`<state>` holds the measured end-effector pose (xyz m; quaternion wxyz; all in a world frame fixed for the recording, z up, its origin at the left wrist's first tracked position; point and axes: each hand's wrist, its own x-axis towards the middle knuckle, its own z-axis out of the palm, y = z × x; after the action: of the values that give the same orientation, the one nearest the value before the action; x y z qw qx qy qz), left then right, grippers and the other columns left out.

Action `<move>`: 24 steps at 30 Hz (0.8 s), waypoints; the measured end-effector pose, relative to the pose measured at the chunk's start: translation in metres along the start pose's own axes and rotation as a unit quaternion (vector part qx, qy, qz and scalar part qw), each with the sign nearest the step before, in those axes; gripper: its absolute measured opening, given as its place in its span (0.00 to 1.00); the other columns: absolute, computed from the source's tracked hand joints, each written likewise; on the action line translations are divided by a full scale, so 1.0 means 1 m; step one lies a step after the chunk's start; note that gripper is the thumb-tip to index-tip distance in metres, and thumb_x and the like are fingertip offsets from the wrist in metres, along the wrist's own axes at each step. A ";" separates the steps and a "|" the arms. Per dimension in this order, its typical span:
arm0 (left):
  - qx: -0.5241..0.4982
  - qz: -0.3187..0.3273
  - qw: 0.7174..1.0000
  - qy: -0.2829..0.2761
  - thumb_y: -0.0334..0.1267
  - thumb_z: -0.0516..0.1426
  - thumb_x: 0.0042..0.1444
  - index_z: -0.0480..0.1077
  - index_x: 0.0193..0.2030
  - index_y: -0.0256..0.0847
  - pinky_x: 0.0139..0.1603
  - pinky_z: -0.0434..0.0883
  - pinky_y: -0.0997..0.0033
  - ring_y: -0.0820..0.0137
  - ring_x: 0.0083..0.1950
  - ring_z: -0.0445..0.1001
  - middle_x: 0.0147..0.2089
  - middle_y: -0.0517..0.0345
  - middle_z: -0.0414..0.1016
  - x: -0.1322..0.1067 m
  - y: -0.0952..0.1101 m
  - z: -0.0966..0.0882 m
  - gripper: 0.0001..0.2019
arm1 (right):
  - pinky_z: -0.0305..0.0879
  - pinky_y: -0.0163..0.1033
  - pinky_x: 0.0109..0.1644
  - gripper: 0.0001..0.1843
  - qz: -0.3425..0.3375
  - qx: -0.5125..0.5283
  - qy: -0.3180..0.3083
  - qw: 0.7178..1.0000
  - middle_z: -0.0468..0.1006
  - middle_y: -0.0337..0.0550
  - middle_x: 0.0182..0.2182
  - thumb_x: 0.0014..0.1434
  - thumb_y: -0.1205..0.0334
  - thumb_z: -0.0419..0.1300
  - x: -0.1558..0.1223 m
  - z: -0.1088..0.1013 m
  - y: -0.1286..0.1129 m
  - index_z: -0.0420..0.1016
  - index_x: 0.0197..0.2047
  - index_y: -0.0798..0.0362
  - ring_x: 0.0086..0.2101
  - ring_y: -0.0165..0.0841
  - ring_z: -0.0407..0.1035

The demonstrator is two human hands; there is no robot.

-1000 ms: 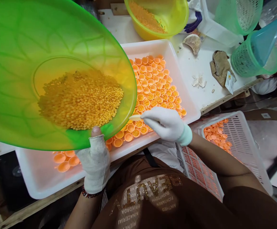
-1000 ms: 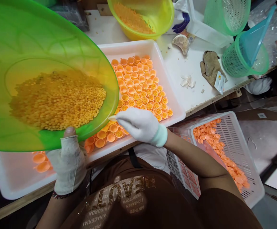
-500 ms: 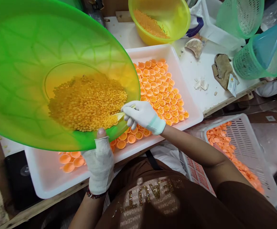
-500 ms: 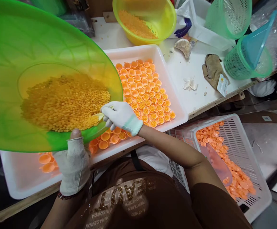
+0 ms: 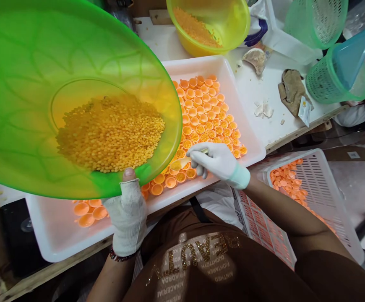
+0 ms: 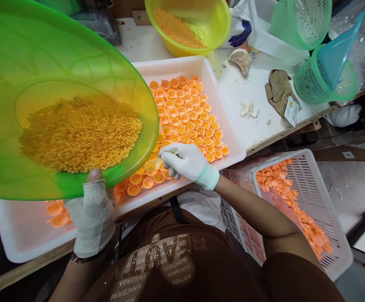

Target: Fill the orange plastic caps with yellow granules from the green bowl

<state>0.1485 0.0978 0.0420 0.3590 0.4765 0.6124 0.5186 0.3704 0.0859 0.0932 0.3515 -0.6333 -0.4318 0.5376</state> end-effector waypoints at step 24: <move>0.075 -0.001 0.997 -0.016 0.51 0.59 0.65 0.67 0.65 0.40 0.74 0.64 0.55 0.60 0.70 0.69 0.68 0.45 0.70 -0.003 -0.005 -0.003 0.27 | 0.70 0.30 0.23 0.08 0.041 0.062 -0.031 0.997 0.76 0.36 0.27 0.68 0.62 0.56 0.052 0.062 -0.020 0.74 0.42 0.55 0.22 0.25 0.72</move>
<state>0.1450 0.0942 0.0377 0.3320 0.5098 0.6443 0.4634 0.3084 0.1400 0.0811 0.3546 -0.6106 -0.3817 0.5965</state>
